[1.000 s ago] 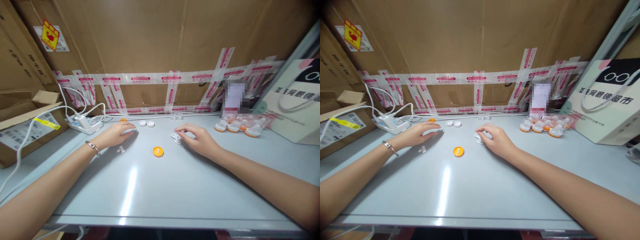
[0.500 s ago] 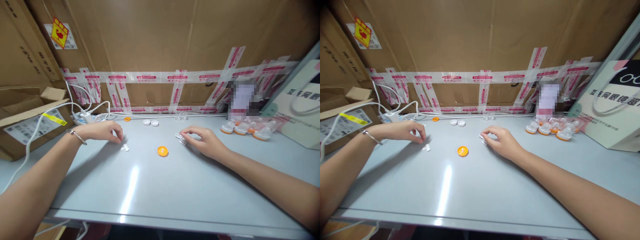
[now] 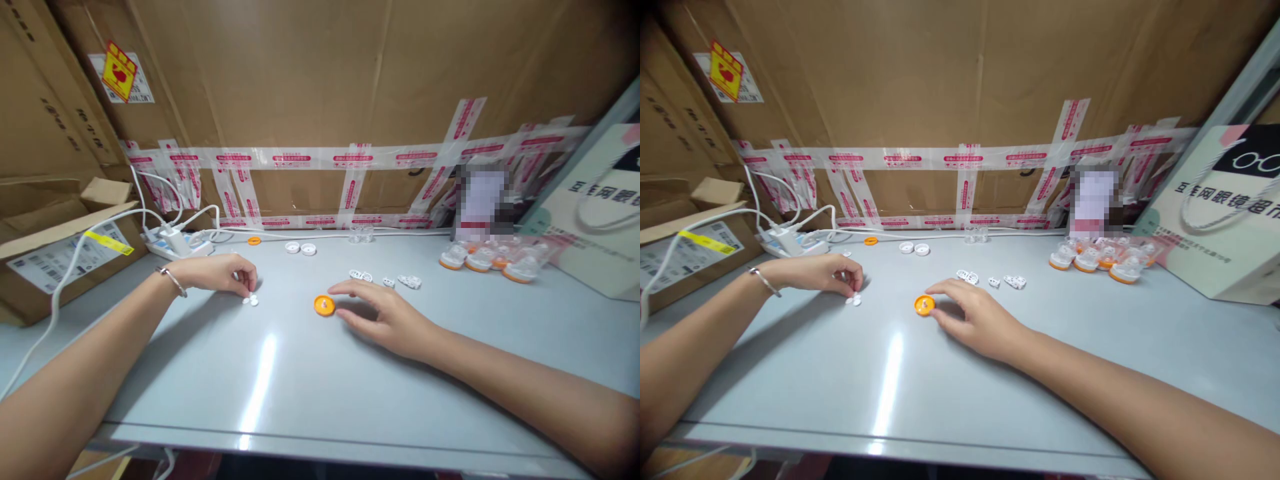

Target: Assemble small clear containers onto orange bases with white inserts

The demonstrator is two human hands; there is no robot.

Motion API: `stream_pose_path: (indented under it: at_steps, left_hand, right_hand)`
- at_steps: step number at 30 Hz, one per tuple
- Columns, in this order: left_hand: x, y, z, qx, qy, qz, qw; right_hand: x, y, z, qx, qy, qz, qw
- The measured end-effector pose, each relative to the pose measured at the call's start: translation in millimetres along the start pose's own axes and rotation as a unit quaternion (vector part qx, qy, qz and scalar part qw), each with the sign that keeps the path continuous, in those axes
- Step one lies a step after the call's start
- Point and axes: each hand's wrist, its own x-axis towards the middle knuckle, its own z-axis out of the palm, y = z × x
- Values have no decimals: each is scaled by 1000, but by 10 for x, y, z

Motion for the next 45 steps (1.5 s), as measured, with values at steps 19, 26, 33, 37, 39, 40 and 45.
stream_pose_path:
  at_steps: [19, 26, 33, 37, 39, 40, 45]
  left_hand:
    - [34, 117, 20, 42, 13, -27, 999]
    - [101, 208, 138, 178, 95, -31, 979]
    - [158, 282, 222, 286, 127, -52, 948]
    - [135, 280, 139, 181, 117, -43, 976]
    - [141, 265, 102, 145, 114, -51, 982]
    - [149, 255, 92, 136, 117, -59, 982]
    - [176, 208, 97, 158, 140, -70, 975]
  right_hand:
    - [42, 28, -21, 65, -30, 33, 997]
    - [49, 55, 16, 43, -46, -10, 998]
    - [40, 68, 29, 30, -50, -27, 998]
    - [36, 64, 23, 27, -49, -29, 998]
    - [37, 62, 23, 27, -47, -29, 998]
    - [38, 61, 23, 27, -46, -29, 998]
    - [40, 62, 26, 32, -42, -34, 998]
